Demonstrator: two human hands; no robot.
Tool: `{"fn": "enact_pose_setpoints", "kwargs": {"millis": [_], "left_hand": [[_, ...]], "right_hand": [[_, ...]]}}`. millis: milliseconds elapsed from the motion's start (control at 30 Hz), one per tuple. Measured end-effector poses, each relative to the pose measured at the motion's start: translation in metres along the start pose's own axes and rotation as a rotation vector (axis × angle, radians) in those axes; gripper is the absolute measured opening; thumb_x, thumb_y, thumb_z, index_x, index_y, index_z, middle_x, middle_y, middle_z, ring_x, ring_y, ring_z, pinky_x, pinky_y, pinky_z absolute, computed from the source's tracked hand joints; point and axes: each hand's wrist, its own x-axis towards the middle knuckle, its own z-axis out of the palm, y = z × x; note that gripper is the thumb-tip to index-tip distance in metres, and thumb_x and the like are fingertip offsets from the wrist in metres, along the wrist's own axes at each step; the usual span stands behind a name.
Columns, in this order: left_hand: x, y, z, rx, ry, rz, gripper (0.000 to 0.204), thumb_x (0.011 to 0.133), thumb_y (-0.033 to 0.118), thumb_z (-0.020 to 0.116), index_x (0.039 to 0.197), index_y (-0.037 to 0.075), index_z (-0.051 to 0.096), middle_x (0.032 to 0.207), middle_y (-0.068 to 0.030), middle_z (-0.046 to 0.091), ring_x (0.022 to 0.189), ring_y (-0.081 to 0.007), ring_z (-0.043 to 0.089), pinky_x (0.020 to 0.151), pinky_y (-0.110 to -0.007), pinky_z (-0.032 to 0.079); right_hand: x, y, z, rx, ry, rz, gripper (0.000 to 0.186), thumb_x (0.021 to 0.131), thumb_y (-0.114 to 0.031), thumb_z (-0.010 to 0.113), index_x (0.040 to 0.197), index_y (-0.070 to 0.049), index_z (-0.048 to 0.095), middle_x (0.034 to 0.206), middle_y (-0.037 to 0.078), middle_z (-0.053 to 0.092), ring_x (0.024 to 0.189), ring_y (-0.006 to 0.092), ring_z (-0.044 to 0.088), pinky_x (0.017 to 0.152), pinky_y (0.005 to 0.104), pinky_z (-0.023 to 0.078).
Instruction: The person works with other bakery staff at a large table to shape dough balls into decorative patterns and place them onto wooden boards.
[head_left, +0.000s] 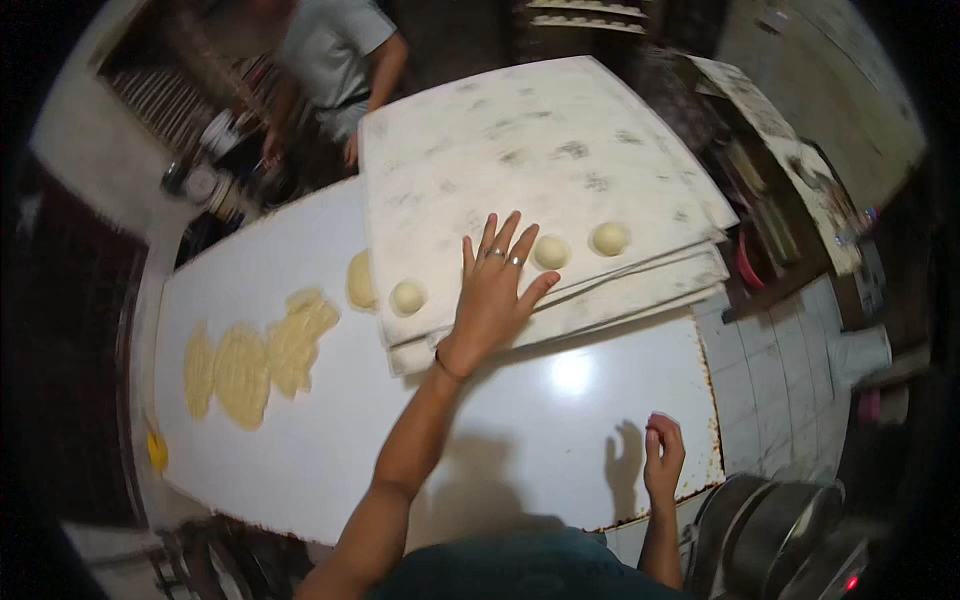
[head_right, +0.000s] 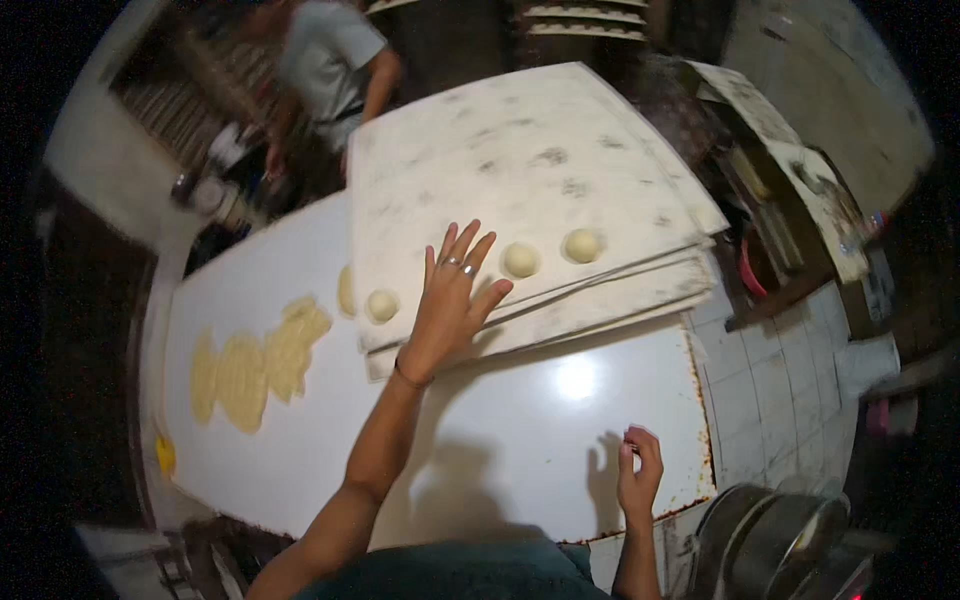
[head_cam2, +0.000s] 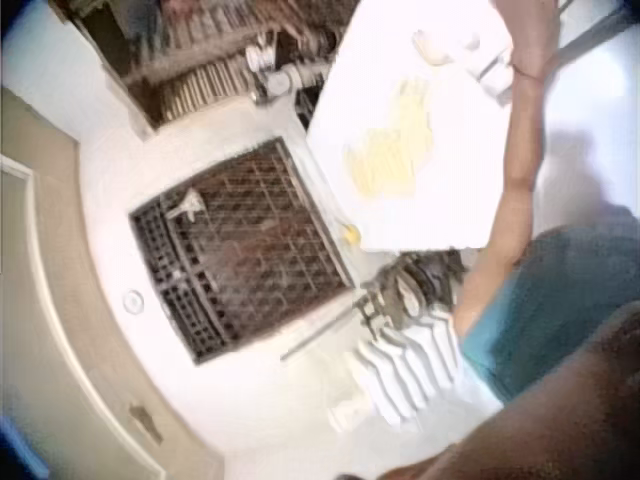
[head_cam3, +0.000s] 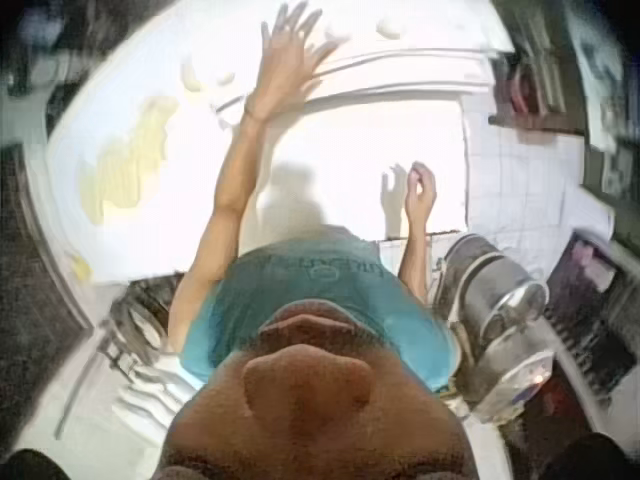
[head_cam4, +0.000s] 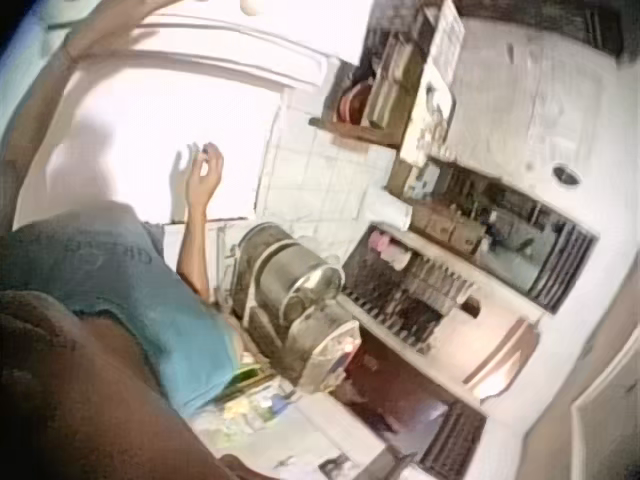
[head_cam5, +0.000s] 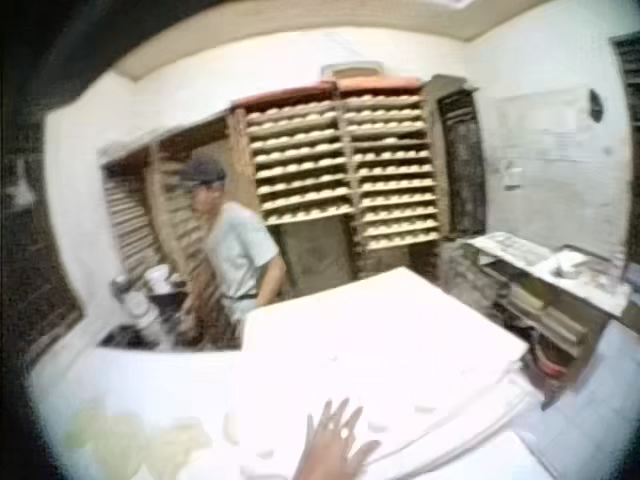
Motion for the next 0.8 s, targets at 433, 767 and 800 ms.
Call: {"fn": "enact_pose_setpoints", "kwargs": {"millis": [433,767,800], "left_hand": [[-0.399,-0.057,-0.132,-0.561,-0.322,-0.595,0.035,0.090,0.021,0.058,0.120,0.005,0.053,0.117,-0.0149,0.057,0.110,-0.0308,0.053,0.093,-0.038,0.042],[-0.481,-0.192,-0.215,-0.658,0.324,-1.070,0.025,0.088,0.012,0.058,0.111,0.003,0.059,0.110,-0.0133,0.061,0.102,-0.0235,0.058,0.090,-0.035,0.044],[-0.487,-0.201,-0.216,-0.666,0.310,-1.067,0.025,0.088,0.012,0.058,0.111,0.003,0.059,0.110,-0.0133,0.061,0.102,-0.0235,0.058,0.090,-0.035,0.044]], "right_hand": [[-0.029,-0.161,0.313,0.436,-1.147,-0.002,0.022,0.091,-0.018,0.057,0.105,-0.001,0.061,0.097,0.006,0.063,0.089,0.0131,0.058,0.084,0.0285,0.046],[-0.060,-0.216,0.648,0.308,-0.831,0.609,0.063,0.073,-0.036,0.066,0.119,0.004,0.052,0.127,0.025,0.040,0.106,0.0372,0.049,0.091,0.0428,0.042],[-0.065,-0.225,0.658,0.703,-0.710,0.787,0.062,0.072,-0.026,0.069,0.121,0.004,0.048,0.126,0.024,0.039,0.105,0.0360,0.050,0.091,0.0407,0.043]]}}
